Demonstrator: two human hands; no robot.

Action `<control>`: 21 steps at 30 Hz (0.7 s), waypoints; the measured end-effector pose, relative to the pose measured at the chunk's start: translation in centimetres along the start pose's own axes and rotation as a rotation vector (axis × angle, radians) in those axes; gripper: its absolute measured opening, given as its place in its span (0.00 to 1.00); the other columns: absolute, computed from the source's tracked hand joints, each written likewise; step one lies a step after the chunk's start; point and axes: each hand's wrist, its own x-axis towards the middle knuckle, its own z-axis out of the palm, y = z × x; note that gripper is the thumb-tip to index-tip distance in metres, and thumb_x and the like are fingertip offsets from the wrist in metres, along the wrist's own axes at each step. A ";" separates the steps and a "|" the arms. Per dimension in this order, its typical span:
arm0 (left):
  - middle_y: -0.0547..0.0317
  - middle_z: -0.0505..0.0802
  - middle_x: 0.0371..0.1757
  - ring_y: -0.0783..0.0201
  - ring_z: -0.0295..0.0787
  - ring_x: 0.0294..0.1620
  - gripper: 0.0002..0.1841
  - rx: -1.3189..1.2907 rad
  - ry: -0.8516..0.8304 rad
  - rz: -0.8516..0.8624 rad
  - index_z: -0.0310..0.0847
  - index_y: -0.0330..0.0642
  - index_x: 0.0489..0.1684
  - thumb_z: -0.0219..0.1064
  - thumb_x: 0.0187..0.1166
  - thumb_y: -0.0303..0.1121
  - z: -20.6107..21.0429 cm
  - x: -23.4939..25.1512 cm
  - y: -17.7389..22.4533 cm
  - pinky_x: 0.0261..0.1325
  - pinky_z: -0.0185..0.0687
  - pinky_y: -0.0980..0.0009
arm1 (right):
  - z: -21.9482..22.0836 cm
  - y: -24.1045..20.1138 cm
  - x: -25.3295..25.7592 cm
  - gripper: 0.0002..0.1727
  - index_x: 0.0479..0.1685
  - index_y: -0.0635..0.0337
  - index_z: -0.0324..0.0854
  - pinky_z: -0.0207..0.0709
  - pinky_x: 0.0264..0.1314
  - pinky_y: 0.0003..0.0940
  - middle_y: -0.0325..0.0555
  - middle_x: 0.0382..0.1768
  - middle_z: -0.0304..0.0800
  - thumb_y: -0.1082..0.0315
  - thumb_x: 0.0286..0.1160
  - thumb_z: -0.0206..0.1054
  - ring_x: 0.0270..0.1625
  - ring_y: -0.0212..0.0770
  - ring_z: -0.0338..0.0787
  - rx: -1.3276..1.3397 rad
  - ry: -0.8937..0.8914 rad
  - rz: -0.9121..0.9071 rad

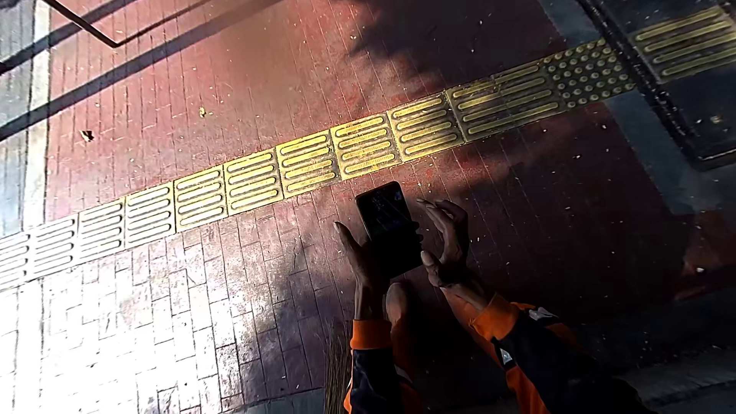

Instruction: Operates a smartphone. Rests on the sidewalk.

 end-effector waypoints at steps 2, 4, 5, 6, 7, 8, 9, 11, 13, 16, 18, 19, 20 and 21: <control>0.40 0.96 0.46 0.46 0.97 0.46 0.68 -0.008 -0.009 -0.003 0.79 0.41 0.65 0.12 0.54 0.89 0.0 0.0 0.0 0.44 0.94 0.51 | 0.0 -0.1 0.0 0.47 0.75 0.59 0.75 0.73 0.76 0.43 0.57 0.75 0.76 0.25 0.81 0.40 0.77 0.49 0.75 0.003 0.005 0.006; 0.43 0.97 0.44 0.49 0.97 0.45 0.67 -0.007 0.017 -0.001 0.82 0.43 0.62 0.13 0.53 0.89 0.2 0.0 0.1 0.43 0.94 0.53 | 0.0 -0.2 0.0 0.47 0.75 0.58 0.74 0.73 0.76 0.42 0.56 0.74 0.77 0.25 0.81 0.40 0.77 0.48 0.75 0.005 0.000 0.010; 0.43 0.97 0.44 0.49 0.97 0.44 0.67 -0.009 0.022 0.002 0.82 0.43 0.61 0.13 0.54 0.89 0.3 -0.1 0.1 0.43 0.94 0.53 | 0.0 -0.2 0.1 0.47 0.75 0.58 0.75 0.73 0.75 0.41 0.56 0.74 0.78 0.25 0.81 0.40 0.76 0.48 0.75 0.006 0.002 0.008; 0.43 0.97 0.44 0.49 0.97 0.44 0.67 -0.006 0.027 0.003 0.81 0.42 0.61 0.13 0.54 0.89 0.4 -0.1 0.1 0.43 0.94 0.53 | 0.0 -0.2 0.1 0.48 0.75 0.58 0.75 0.73 0.75 0.41 0.55 0.74 0.78 0.24 0.80 0.40 0.76 0.48 0.75 0.007 0.002 0.009; 0.43 0.97 0.44 0.50 0.97 0.44 0.67 -0.006 0.021 0.006 0.82 0.42 0.62 0.13 0.54 0.89 0.4 -0.1 0.1 0.43 0.94 0.54 | 0.1 -0.2 0.1 0.47 0.75 0.58 0.74 0.73 0.75 0.41 0.55 0.75 0.78 0.24 0.80 0.40 0.77 0.48 0.75 0.009 0.003 0.008; 0.43 0.97 0.44 0.49 0.97 0.44 0.67 -0.005 0.014 0.007 0.81 0.42 0.62 0.13 0.55 0.89 0.3 -0.1 0.1 0.42 0.94 0.54 | 0.1 -0.2 0.1 0.47 0.75 0.58 0.74 0.73 0.75 0.41 0.55 0.74 0.78 0.24 0.80 0.40 0.77 0.48 0.75 0.009 0.003 0.007; 0.42 0.96 0.45 0.48 0.97 0.45 0.67 -0.006 0.006 0.006 0.81 0.42 0.63 0.13 0.55 0.89 0.2 -0.1 0.1 0.43 0.94 0.53 | 0.1 -0.2 0.1 0.47 0.75 0.58 0.74 0.73 0.75 0.41 0.55 0.74 0.77 0.24 0.80 0.40 0.77 0.48 0.75 0.006 0.004 0.006; 0.41 0.96 0.46 0.47 0.97 0.46 0.68 -0.002 -0.005 0.006 0.80 0.42 0.64 0.12 0.53 0.89 0.1 0.0 0.0 0.43 0.94 0.52 | 0.1 -0.1 0.1 0.48 0.75 0.58 0.74 0.73 0.76 0.41 0.55 0.74 0.77 0.24 0.80 0.40 0.77 0.48 0.75 0.008 0.004 0.007; 0.40 0.96 0.46 0.46 0.97 0.46 0.68 -0.003 -0.007 0.005 0.81 0.41 0.64 0.14 0.53 0.90 0.1 0.0 -0.1 0.43 0.94 0.52 | 0.0 -0.2 0.1 0.48 0.75 0.58 0.74 0.73 0.76 0.42 0.55 0.74 0.76 0.24 0.80 0.39 0.77 0.48 0.75 0.003 0.001 0.009; 0.40 0.96 0.46 0.46 0.97 0.46 0.68 0.005 -0.011 0.005 0.81 0.40 0.63 0.13 0.53 0.90 0.1 0.0 -0.1 0.44 0.94 0.52 | 0.0 -0.2 0.1 0.47 0.75 0.58 0.74 0.71 0.77 0.42 0.55 0.74 0.78 0.24 0.81 0.39 0.77 0.49 0.74 0.009 -0.003 0.008; 0.40 0.96 0.46 0.47 0.97 0.46 0.68 0.013 -0.005 0.003 0.81 0.41 0.62 0.12 0.54 0.89 0.2 0.0 -0.1 0.43 0.94 0.52 | -0.1 -0.1 0.1 0.47 0.74 0.60 0.74 0.73 0.76 0.43 0.56 0.74 0.79 0.25 0.81 0.40 0.77 0.50 0.76 0.005 -0.007 0.004; 0.40 0.96 0.45 0.46 0.97 0.45 0.68 0.013 -0.002 0.000 0.81 0.41 0.62 0.12 0.54 0.89 0.2 0.0 -0.1 0.43 0.94 0.52 | -0.1 0.0 0.1 0.47 0.73 0.60 0.74 0.74 0.76 0.44 0.57 0.73 0.78 0.25 0.81 0.40 0.77 0.50 0.76 0.004 -0.008 0.006; 0.40 0.96 0.45 0.46 0.97 0.45 0.68 0.013 -0.003 -0.003 0.81 0.41 0.62 0.12 0.53 0.89 0.2 0.0 -0.1 0.43 0.94 0.52 | -0.1 0.0 0.1 0.47 0.72 0.61 0.75 0.73 0.77 0.44 0.57 0.74 0.79 0.25 0.81 0.40 0.77 0.51 0.75 0.006 -0.001 0.009; 0.40 0.96 0.45 0.46 0.97 0.45 0.68 0.010 -0.003 -0.003 0.81 0.41 0.63 0.12 0.53 0.90 0.3 0.0 -0.1 0.43 0.94 0.52 | -0.1 0.0 0.2 0.47 0.72 0.61 0.75 0.72 0.77 0.44 0.56 0.74 0.79 0.25 0.81 0.40 0.77 0.51 0.75 0.006 0.002 0.011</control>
